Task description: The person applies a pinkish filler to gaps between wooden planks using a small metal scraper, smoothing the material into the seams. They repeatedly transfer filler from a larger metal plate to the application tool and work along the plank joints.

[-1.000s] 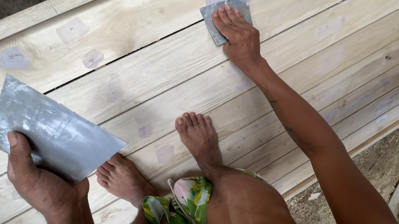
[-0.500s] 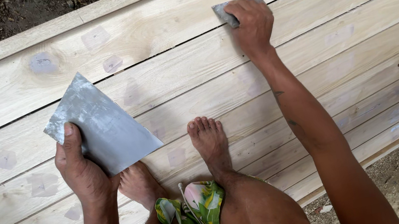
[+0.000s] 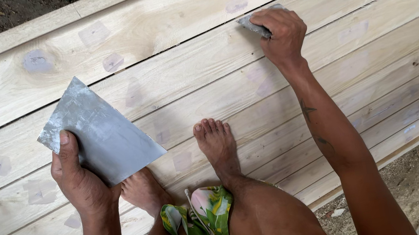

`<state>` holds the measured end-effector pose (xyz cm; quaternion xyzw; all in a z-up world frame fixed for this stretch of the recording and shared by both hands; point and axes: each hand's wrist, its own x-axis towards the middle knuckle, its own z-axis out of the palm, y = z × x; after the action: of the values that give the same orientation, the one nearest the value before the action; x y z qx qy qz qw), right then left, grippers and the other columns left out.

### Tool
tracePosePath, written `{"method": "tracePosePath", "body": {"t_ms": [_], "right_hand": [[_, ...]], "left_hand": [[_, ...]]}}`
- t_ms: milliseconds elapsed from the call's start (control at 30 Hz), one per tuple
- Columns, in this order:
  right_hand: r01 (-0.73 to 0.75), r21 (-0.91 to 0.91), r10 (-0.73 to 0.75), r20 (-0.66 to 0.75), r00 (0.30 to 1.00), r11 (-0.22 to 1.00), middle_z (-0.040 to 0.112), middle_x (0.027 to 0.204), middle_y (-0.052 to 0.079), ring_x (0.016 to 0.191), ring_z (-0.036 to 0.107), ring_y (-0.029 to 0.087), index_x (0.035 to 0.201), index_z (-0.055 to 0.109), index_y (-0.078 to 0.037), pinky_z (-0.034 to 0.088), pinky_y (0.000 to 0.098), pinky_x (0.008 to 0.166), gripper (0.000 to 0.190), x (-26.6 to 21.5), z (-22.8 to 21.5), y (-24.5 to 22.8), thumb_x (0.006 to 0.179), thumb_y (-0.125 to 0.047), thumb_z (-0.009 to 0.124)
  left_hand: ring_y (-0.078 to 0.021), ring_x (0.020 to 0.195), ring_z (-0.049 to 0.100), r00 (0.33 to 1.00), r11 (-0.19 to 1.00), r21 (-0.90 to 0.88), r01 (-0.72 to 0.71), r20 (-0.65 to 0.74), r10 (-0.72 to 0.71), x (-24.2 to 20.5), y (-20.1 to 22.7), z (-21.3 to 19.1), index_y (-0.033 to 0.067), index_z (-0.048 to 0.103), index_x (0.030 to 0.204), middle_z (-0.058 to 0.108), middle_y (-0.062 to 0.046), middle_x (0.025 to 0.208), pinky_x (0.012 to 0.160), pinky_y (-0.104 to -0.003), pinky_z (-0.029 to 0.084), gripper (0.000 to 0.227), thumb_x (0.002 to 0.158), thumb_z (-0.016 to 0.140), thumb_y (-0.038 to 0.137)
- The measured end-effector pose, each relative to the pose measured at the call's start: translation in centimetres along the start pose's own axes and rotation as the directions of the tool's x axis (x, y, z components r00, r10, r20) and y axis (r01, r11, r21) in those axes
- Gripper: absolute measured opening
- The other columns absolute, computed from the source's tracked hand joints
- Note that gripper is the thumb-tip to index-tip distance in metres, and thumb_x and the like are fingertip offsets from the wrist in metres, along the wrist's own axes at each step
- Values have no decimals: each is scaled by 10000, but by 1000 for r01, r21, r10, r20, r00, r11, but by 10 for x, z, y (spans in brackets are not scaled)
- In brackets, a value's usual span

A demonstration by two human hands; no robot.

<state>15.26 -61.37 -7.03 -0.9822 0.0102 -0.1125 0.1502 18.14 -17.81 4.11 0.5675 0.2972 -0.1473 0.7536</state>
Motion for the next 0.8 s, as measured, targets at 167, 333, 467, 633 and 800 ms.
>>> {"method": "tracePosePath", "body": {"t_ms": [167, 333, 467, 633, 800], "right_hand": [[76, -51, -77, -18, 997, 996, 783, 1130, 104, 1139, 720, 271, 1061, 799, -59, 556, 424, 967, 189, -23, 25, -7, 898, 29, 763], [3, -67, -7, -48, 999, 998, 761, 1221, 135, 1249, 688, 288, 1153, 796, -41, 547, 427, 1073, 289, -58, 45, -11, 898, 69, 714], [-7, -7, 7, 75, 997, 1000, 758, 1171, 119, 1199, 690, 271, 1099, 797, -51, 558, 431, 1002, 262, -61, 23, -13, 860, 41, 743], [4, -7, -3, 108, 994, 1000, 788, 1137, 76, 1125, 726, 227, 1075, 801, -82, 570, 393, 937, 359, -26, -2, 0, 801, 122, 688], [-36, -104, 26, -96, 995, 994, 789, 1052, 68, 1042, 722, 256, 997, 775, -76, 507, 386, 807, 241, -16, 32, -16, 815, 76, 734]], "left_hand": [[-190, 1056, 670, 1000, 1000, 3, 3, 21, -3, 9, -4, 3, -24, 573, 1298, 648, -125, 1147, 915, -336, 591, 483, 1051, 623, 388], [-197, 1087, 672, 999, 1000, 0, 16, 42, -16, 12, -8, 8, -29, 557, 1346, 647, -131, 1200, 940, -333, 590, 519, 1046, 641, 386], [-196, 1107, 666, 995, 998, -61, -19, 95, 25, 10, -7, 13, -27, 530, 1398, 637, -132, 1236, 954, -329, 585, 503, 1107, 624, 373], [-178, 1059, 662, 995, 997, -79, -5, 100, 13, 7, -15, 14, -18, 524, 1389, 639, -116, 1217, 900, -324, 585, 499, 1103, 570, 389], [-181, 1121, 646, 989, 997, -77, -12, 143, 23, 10, -12, 18, -29, 510, 1417, 633, -119, 1260, 981, -322, 573, 506, 1120, 577, 376]]}}
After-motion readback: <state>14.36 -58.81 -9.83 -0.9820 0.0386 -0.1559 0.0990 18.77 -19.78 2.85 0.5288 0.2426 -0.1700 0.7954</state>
